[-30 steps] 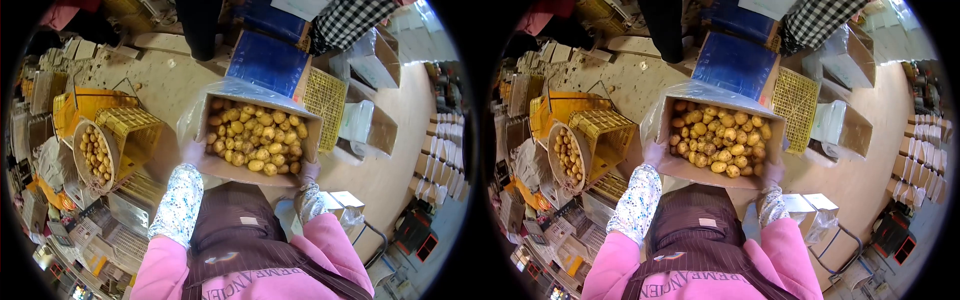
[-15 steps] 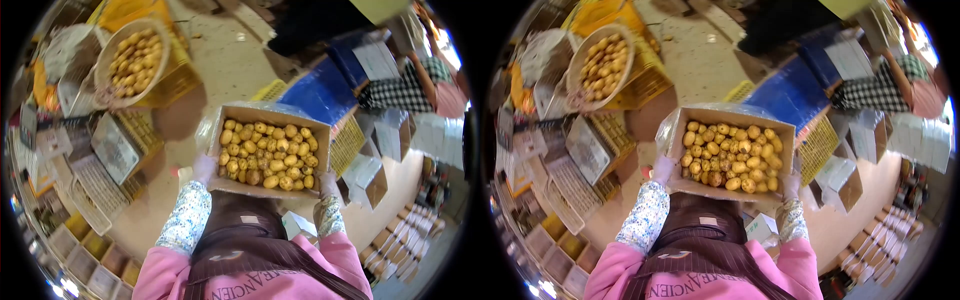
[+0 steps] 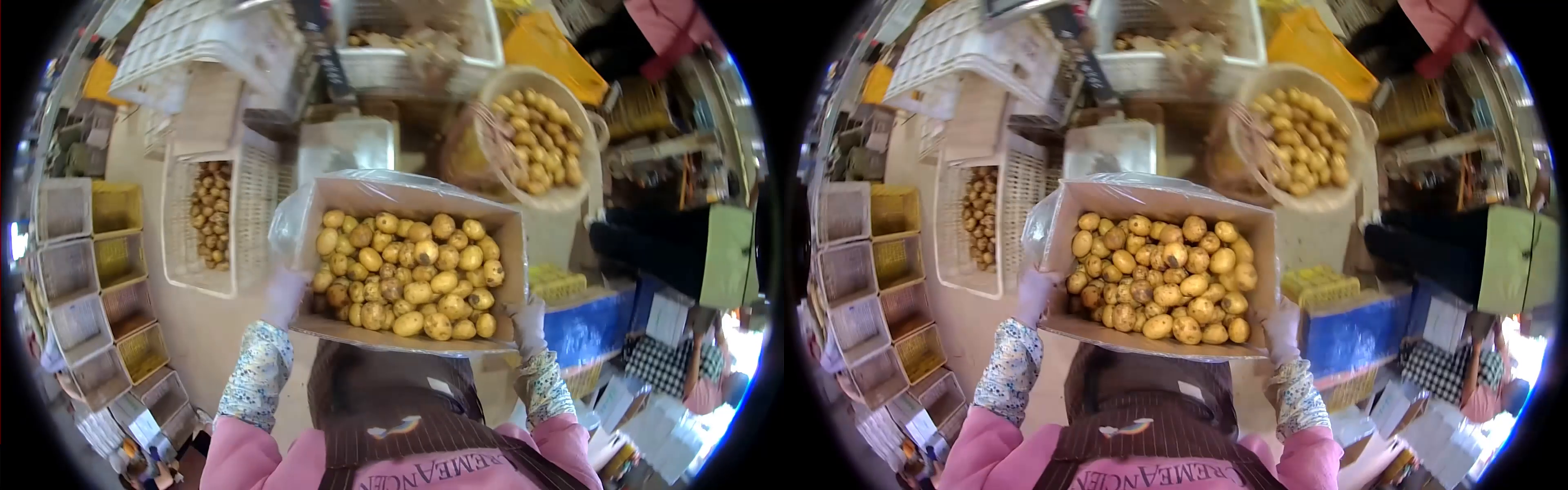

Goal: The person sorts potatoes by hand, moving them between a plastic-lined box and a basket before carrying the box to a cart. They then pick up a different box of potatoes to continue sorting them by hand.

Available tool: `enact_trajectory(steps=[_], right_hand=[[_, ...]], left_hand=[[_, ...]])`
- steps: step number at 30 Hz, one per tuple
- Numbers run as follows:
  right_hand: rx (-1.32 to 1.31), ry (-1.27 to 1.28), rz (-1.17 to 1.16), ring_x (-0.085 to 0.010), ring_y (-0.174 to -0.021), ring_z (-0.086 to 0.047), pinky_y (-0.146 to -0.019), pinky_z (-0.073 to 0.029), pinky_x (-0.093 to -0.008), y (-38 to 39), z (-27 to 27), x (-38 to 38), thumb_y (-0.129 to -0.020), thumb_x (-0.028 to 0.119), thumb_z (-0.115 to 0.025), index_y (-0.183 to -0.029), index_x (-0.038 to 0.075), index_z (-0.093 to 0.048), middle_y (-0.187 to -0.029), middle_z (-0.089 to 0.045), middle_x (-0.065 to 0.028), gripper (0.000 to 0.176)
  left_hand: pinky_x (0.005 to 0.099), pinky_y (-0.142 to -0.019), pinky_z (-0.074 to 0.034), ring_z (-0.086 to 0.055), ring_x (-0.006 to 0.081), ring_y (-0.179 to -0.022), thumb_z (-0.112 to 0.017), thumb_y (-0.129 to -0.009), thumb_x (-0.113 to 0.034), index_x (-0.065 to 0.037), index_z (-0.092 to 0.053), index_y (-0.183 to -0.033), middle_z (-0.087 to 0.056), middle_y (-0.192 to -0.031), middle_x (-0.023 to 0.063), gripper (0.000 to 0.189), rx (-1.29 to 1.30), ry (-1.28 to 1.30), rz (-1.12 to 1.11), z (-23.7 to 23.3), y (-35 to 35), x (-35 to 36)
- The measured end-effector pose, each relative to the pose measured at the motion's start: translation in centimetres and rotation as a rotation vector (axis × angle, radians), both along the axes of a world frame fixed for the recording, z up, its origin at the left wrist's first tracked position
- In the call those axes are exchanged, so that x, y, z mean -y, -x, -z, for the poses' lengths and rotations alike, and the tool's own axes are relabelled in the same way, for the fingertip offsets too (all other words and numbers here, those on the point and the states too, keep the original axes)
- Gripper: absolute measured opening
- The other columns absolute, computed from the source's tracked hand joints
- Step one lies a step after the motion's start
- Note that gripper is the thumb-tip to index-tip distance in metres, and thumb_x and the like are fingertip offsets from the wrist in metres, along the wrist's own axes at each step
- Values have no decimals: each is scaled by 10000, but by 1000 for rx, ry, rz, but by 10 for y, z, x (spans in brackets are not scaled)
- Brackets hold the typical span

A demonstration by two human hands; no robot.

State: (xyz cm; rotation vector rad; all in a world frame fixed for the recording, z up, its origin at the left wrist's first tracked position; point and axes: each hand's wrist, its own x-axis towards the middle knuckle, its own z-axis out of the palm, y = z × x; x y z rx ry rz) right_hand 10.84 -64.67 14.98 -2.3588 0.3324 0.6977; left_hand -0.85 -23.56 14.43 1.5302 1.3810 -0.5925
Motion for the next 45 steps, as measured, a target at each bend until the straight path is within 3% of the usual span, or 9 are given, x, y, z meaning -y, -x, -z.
enact_trajectory(steps=[5, 11, 18, 20, 23, 30, 33, 42, 45], right_hand=[[127, 16, -413, -141, -612, -549, -560, -452, -272, -42, 74, -9, -615, 1, -648, -866, -43, -594, -727, -616, -64, 261], [-19, 165, -145, -300, -712, -607, -677, -471, -363, -80, 102, -114, -643, 158, -662, -861, 0, -624, -767, -628, -190, 272], [-134, 1, -102, -321, -794, -586, -729, -454, -373, -88, 81, -122, -681, 162, -646, -915, -13, -594, -834, -617, -165, 297], [135, 427, -521, -311, -875, -559, -765, -440, -377, -94, 53, -139, -699, 135, -618, -978, 3, -561, -907, -589, -144, 314], [548, -69, -905, -300, -849, -547, -759, -444, -400, -94, 35, -193, -696, 98, -586, -955, 36, -552, -905, -556, -123, 268], [-153, 460, -1627, -279, -888, -548, -629, -477, -385, -32, 133, -280, -762, 143, -540, -1131, 59, -512, -1074, -525, -147, 380], [-432, 649, -1416, -323, -992, -559, -744, -488, -389, -28, 145, -301, -802, 163, -510, -1133, 8, -509, -1130, -533, -170, 365], [-843, 400, -1299, -273, -1077, -523, -877, -436, -368, -48, 138, -256, -668, 361, -652, -1130, 74, -554, -1175, -534, -155, 552], [-690, 414, -1120, -276, -1053, -527, -891, -424, -358, -48, 115, -260, -646, 355, -677, -1128, 62, -539, -1130, -546, -141, 580]], left_hand=[[318, -487, -444, -560, 182, -562, -620, -665, -140, 24, -571, -917, -586, -666, 88, 304, 51, -53, -136, 68, 12, -19], [313, -644, -478, -600, 210, -672, -622, -634, -97, 39, -591, -969, -630, -752, 132, 363, 11, -212, 8, 169, 19, -50], [310, -680, -472, -600, 235, -724, -651, -636, -124, 10, -612, -937, -630, -820, 138, 331, -89, -242, 2, 122, -21, -52], [318, -698, -468, -591, 251, -769, -641, -662, -130, -2, -612, -929, -615, -854, 142, 298, -56, -536, 42, 97, -30, -38], [355, -749, -458, -568, 301, -847, -609, -709, -145, -38, -619, -916, -599, -922, 143, 233, 234, -837, 140, 66, -51, -8], [413, -823, -445, -542, 333, -944, -579, -732, -148, -88, -458, -1202, -471, -1192, 169, 489, 350, -563, 391, 170, -89, 16], [403, -817, -448, -532, 332, -987, -621, -710, -230, -111, -343, -1280, -454, -1192, 175, 645, -58, -272, 692, 190, -119, 14], [350, -689, -481, -607, 240, -797, -666, -711, -270, -74, -479, -1127, -592, -916, 107, 496, 92, -204, 678, 200, -112, 24], [220, -473, -408, -507, 93, -549, -604, -744, -153, -55, -573, -1000, -528, -683, 22, 276, 351, 483, -476, 133, -88, 15]])
